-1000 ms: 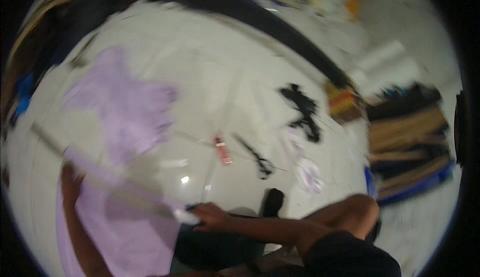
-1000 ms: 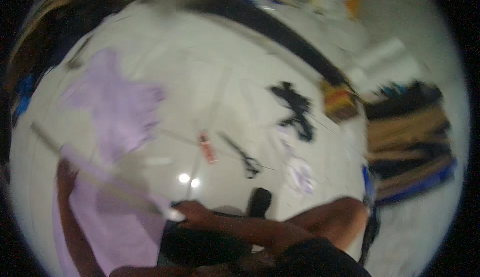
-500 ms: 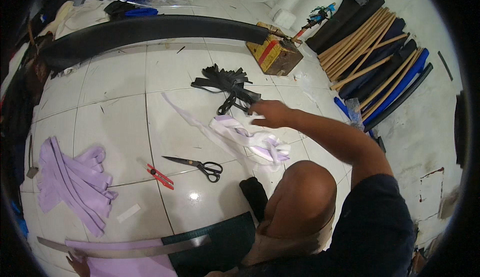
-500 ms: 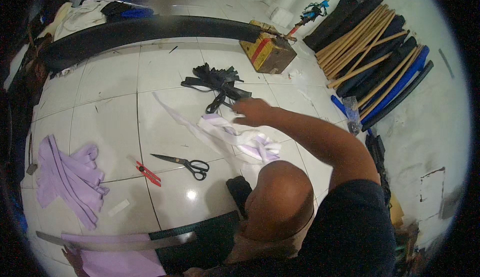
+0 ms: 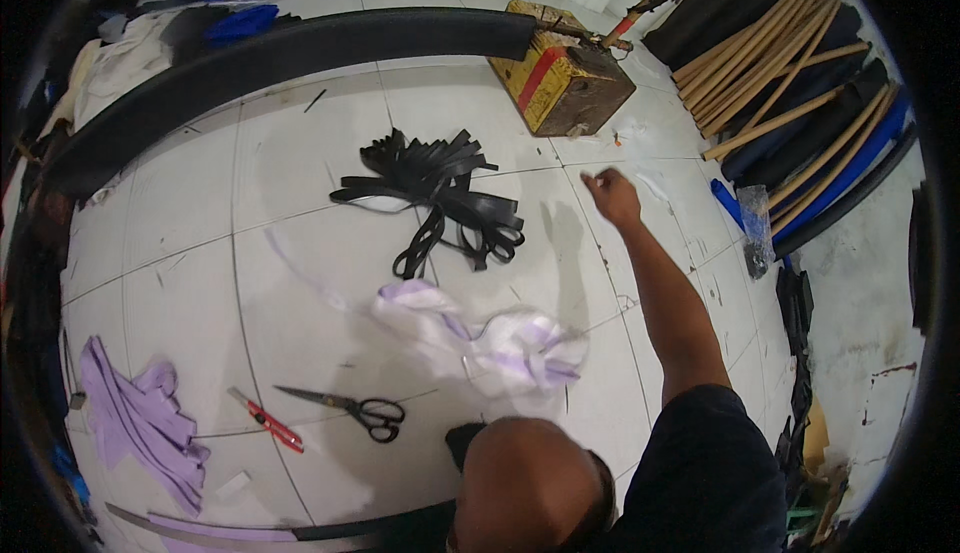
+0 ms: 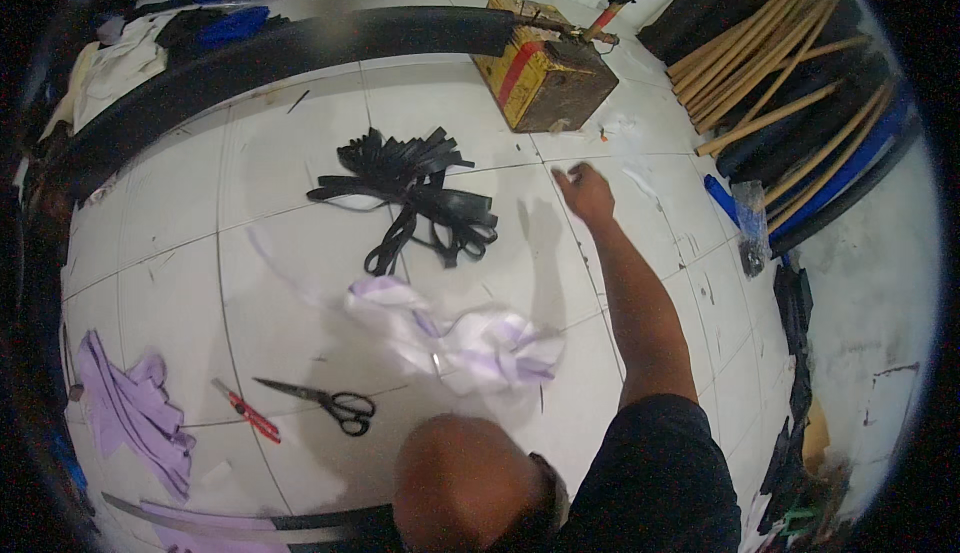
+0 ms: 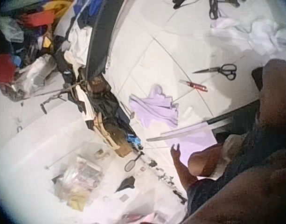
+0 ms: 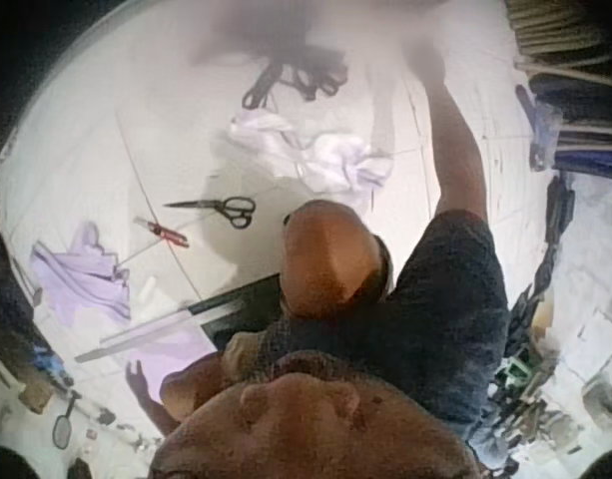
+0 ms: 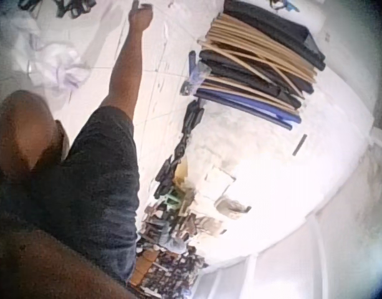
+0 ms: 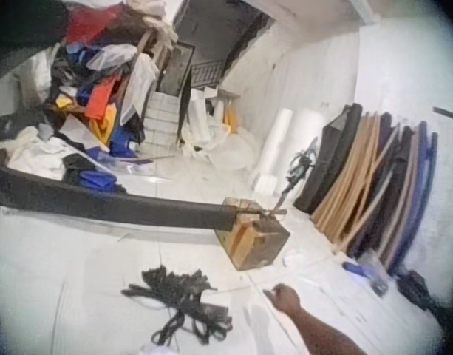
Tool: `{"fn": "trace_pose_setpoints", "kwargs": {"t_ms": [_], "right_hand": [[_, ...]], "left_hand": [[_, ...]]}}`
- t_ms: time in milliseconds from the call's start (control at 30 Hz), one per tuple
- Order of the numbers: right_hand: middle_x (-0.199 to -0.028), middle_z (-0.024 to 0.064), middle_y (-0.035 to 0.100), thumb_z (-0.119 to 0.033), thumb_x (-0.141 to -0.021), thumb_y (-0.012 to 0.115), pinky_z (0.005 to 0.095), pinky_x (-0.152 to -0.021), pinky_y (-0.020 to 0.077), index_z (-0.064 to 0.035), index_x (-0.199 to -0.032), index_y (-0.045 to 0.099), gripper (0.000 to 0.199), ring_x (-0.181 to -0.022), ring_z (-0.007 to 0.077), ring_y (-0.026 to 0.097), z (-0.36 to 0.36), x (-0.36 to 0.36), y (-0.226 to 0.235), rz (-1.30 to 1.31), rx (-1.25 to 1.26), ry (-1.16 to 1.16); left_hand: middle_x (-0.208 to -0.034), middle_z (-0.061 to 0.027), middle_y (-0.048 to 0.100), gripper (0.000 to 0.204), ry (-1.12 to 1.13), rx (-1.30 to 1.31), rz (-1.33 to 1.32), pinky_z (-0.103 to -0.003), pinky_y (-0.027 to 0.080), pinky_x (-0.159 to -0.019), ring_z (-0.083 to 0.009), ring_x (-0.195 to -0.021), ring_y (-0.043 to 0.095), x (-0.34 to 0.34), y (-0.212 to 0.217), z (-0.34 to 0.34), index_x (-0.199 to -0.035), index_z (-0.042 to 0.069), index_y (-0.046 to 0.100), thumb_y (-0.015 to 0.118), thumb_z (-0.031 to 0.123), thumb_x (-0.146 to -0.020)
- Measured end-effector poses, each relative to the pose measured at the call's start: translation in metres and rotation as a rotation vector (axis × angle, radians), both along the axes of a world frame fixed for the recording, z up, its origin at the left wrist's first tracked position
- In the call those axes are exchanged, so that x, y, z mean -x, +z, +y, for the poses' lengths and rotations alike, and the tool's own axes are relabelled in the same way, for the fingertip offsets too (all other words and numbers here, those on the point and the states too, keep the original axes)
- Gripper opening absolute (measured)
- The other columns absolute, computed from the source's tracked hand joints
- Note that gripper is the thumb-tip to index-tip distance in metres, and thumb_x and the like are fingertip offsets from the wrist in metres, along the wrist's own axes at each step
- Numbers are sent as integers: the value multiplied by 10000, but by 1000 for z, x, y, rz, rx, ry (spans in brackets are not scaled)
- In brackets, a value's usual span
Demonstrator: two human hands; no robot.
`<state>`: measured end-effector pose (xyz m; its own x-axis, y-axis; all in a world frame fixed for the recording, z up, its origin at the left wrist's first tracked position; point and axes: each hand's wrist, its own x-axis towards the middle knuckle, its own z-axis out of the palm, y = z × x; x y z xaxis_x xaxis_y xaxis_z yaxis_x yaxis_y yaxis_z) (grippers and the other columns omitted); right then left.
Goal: The person measures and cuts strips of purple fabric using a straight edge and a utility knife on a cutting mat on the floor.
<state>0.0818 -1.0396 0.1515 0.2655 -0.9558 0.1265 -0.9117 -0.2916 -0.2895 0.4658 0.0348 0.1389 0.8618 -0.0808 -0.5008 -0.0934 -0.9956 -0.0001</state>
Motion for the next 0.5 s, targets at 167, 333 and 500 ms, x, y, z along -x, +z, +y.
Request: {"fn": "trace_pose_setpoints", "kwargs": {"t_ms": [167, 333, 500], "right_hand": [[-1009, 212, 710, -606, -805, 693, 422, -866, 524, 20, -1196, 600, 744, -997, 357, 687, -136, -50, 37, -145, 216, -92], [-1328, 233, 590, -712, -672, 754, 467, -1028, 429, -26, -1402, 454, 1045, -1255, 372, 562, -213, -102, 85, -33, 153, -262], [-1500, 231, 440, -807, -622, 714, 543, -1152, 277, -71, -1566, 219, 1295, -1368, 415, 443, -279, -135, 69, 174, 74, -297]], "left_hand": [[-1408, -246, 506, 511, 83, -88, 117, -510, 393, -1092, -440, -1297, 473, 64, -5, -18, -1393, 131, 538, 663, 357, -952], [-1395, -251, 514, 532, 186, -120, 147, -504, 393, -1094, -432, -1298, 476, 83, -5, -87, -1388, 107, 533, 674, 359, -940], [-1382, -256, 522, 554, 272, -120, 149, -499, 393, -1095, -423, -1299, 480, 94, 7, -114, -1382, 83, 529, 684, 361, -929]]}}
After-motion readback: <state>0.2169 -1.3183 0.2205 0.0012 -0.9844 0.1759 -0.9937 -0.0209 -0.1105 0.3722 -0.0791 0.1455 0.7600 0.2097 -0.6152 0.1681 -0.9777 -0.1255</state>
